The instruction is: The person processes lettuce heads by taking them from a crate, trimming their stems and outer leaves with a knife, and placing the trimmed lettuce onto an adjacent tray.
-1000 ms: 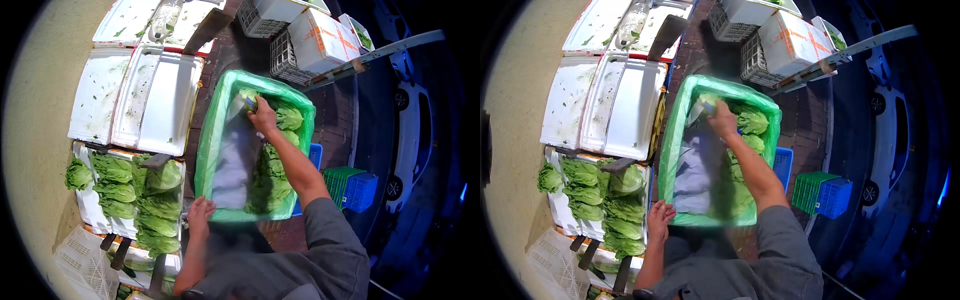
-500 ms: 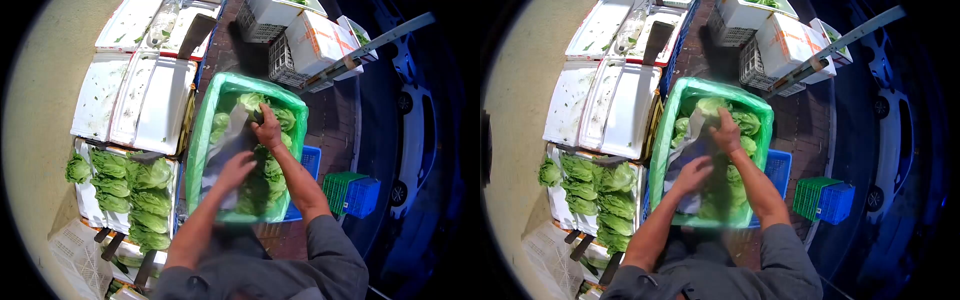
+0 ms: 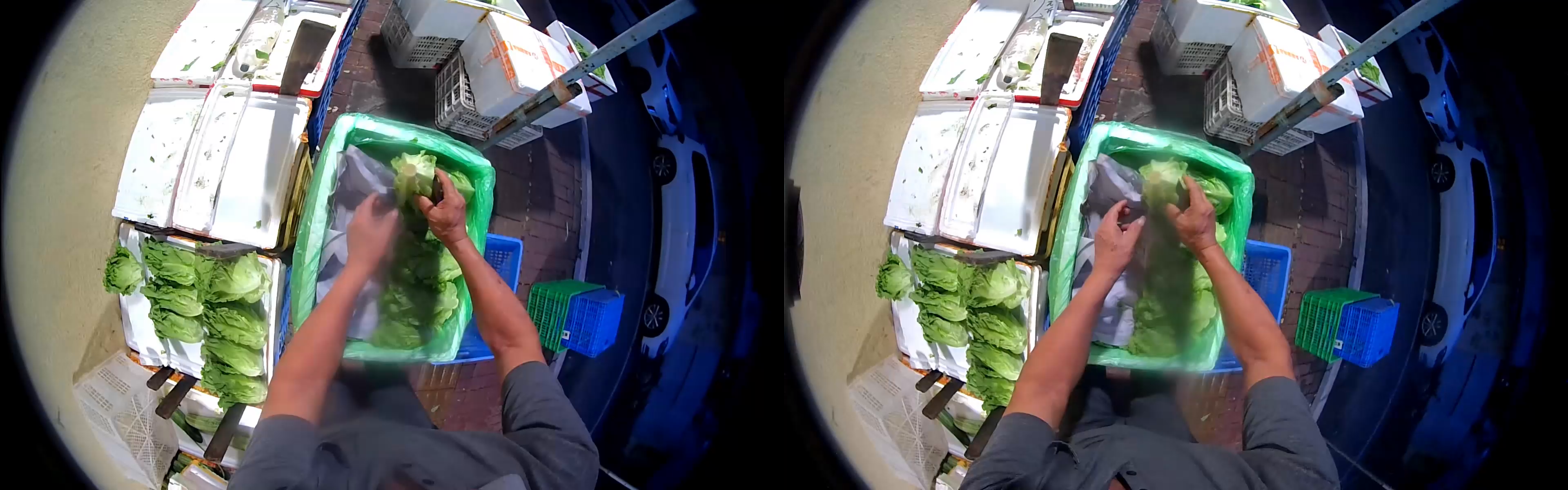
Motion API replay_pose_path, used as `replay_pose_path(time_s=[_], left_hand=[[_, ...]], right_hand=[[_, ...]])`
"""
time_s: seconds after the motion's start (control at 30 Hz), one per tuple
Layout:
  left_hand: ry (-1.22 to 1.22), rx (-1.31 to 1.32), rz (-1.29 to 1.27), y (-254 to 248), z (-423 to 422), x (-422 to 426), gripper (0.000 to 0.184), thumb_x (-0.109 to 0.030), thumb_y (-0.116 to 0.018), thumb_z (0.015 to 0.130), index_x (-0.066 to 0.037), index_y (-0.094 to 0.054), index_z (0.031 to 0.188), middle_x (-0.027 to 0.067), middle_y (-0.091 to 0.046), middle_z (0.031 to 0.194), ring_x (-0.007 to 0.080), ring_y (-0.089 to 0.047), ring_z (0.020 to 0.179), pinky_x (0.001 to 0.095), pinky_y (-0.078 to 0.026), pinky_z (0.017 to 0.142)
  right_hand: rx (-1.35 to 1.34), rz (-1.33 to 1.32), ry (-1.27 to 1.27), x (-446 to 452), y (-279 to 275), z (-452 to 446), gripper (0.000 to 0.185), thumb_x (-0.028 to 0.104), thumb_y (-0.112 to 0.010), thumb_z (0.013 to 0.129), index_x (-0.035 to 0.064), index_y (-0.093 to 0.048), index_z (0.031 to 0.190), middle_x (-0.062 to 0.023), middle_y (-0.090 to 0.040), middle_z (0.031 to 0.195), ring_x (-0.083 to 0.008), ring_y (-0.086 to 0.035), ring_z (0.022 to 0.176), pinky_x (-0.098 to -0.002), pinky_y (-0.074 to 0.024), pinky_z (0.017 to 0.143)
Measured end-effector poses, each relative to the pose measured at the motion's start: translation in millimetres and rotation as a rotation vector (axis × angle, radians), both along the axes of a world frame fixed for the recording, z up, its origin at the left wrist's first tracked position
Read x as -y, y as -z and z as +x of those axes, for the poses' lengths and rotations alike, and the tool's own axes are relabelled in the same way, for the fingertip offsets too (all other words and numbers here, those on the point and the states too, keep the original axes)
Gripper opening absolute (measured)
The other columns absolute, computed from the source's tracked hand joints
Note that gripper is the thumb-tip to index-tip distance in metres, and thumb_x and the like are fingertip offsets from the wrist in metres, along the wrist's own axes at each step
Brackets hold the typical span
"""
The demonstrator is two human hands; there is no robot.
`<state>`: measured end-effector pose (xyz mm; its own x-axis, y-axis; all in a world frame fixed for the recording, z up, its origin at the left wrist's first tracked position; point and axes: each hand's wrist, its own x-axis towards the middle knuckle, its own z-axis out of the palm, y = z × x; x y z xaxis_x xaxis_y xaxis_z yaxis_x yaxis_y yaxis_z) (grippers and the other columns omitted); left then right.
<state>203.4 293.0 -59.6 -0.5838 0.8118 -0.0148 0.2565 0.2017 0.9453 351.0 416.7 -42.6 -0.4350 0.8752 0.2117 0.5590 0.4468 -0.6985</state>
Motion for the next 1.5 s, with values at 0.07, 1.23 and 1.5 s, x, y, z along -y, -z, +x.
replay_pose_path(time_s=[0.07,1.23,1.5], left_hand=[[-0.07,0.193,-0.02,-11.3,6.5,-5.9,0.038,-0.028,-0.068,0.091,0.004,-0.063,0.111,0.0143,-0.07,0.094,0.026,-0.068,0.085,0.037,-0.052,0.078],[-0.06,1.086,-0.085,-102.4,153.0,133.4,0.081,-0.03,-0.063,0.096,-0.016,-0.009,0.155,0.0184,-0.044,0.139,0.0309,-0.056,0.113,0.0475,-0.05,0.092],[0.014,1.507,-0.221,-83.4,197.4,125.0,0.051,-0.036,-0.064,0.094,-0.006,-0.052,0.134,0.0127,-0.06,0.129,0.0281,-0.058,0.117,0.0463,-0.049,0.098]], right_hand=[[-0.051,0.03,-0.006,5.1,-3.9,0.4,0.059,0.013,-0.076,0.077,-0.0019,-0.054,0.129,-0.0154,-0.066,0.107,-0.0194,-0.065,0.091,-0.0319,-0.0523,0.079],[-1.09,-1.065,0.449,225.6,-100.3,208.2,0.02,0.021,-0.067,0.084,0.006,-0.061,0.095,-0.0026,-0.053,0.067,-0.0154,-0.049,0.05,-0.03,-0.0422,0.049],[-0.93,-1.174,0.41,240.2,-112.7,207.9,0.03,0.027,-0.064,0.091,0.0058,-0.059,0.112,-0.0018,-0.052,0.064,-0.0124,-0.048,0.047,-0.0276,-0.04,0.046]])
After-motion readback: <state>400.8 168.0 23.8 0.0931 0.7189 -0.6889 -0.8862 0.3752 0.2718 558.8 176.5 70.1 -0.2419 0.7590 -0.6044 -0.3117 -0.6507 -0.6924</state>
